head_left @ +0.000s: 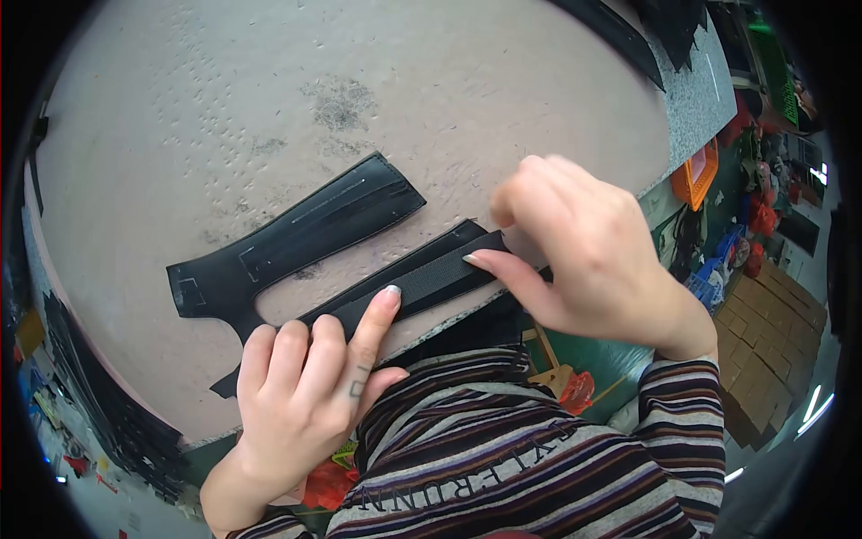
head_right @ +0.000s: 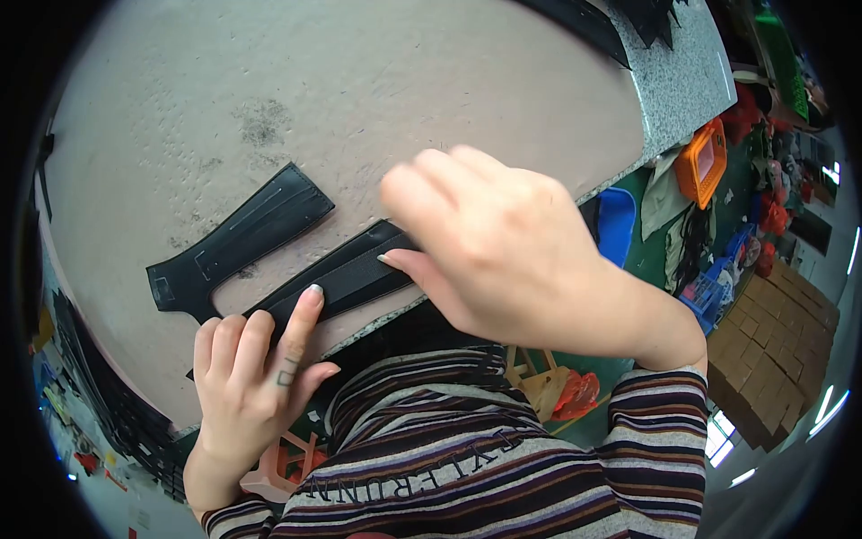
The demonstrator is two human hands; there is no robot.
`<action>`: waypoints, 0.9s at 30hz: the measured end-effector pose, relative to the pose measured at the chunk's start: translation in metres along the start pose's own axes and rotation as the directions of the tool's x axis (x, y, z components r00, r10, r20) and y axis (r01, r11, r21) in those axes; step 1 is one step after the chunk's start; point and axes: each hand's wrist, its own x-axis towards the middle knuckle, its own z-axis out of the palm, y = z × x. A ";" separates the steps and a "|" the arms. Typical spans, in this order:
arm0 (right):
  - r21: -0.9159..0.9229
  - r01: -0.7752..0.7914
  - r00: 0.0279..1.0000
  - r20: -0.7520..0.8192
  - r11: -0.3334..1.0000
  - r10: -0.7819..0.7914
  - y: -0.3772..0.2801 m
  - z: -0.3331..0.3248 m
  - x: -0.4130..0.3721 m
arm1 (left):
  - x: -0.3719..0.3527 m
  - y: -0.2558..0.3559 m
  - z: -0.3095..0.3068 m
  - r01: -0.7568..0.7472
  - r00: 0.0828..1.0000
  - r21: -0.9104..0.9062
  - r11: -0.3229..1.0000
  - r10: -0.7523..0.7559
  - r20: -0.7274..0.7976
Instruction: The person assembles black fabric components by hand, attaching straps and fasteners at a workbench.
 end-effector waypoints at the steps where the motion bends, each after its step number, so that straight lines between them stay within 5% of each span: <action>1: -0.095 0.130 0.984 -0.111 0.987 -0.140 0.000 0.012 -0.005 | 0.005 -0.001 0.001 -0.027 0.999 0.004 1.000 0.028 -0.047; 2: -0.167 0.280 0.917 -0.246 0.945 -0.315 -0.011 0.035 -0.014 | 0.005 -0.003 0.002 -0.038 0.997 -0.009 0.999 0.037 -0.067; 4: 0.030 0.379 0.912 -0.181 0.925 -0.368 -0.030 0.063 -0.017 | 0.008 -0.008 0.007 -0.073 0.990 -0.019 0.997 0.070 -0.120; 6: -0.097 0.391 0.905 -0.143 0.915 -0.401 -0.013 0.068 -0.029 | 0.002 -0.007 0.009 -0.060 0.987 0.065 0.996 0.069 -0.143; 9: 0.022 0.249 0.966 -0.072 0.968 -0.246 0.009 0.041 -0.052 | -0.022 -0.002 0.012 0.013 0.984 0.228 0.974 0.028 -0.174; 19: -0.062 0.241 0.954 -0.171 0.969 -0.248 0.011 0.043 -0.050 | -0.026 0.007 0.017 0.164 0.951 0.132 0.978 -0.121 -0.284; 23: -0.259 0.276 0.910 -0.240 0.926 -0.338 -0.004 0.036 -0.035 | -0.021 -0.016 -0.012 0.202 0.935 -0.270 0.942 -0.267 -0.232; 26: -0.328 0.263 0.897 -0.264 0.907 -0.356 -0.023 0.033 -0.020 | -0.063 -0.030 -0.018 0.338 0.710 -0.732 0.592 -0.671 -0.215; 27: -0.291 0.355 0.855 -0.283 0.888 -0.434 -0.028 0.039 -0.013 | -0.079 -0.032 -0.016 0.377 0.681 -0.713 0.590 -0.699 -0.218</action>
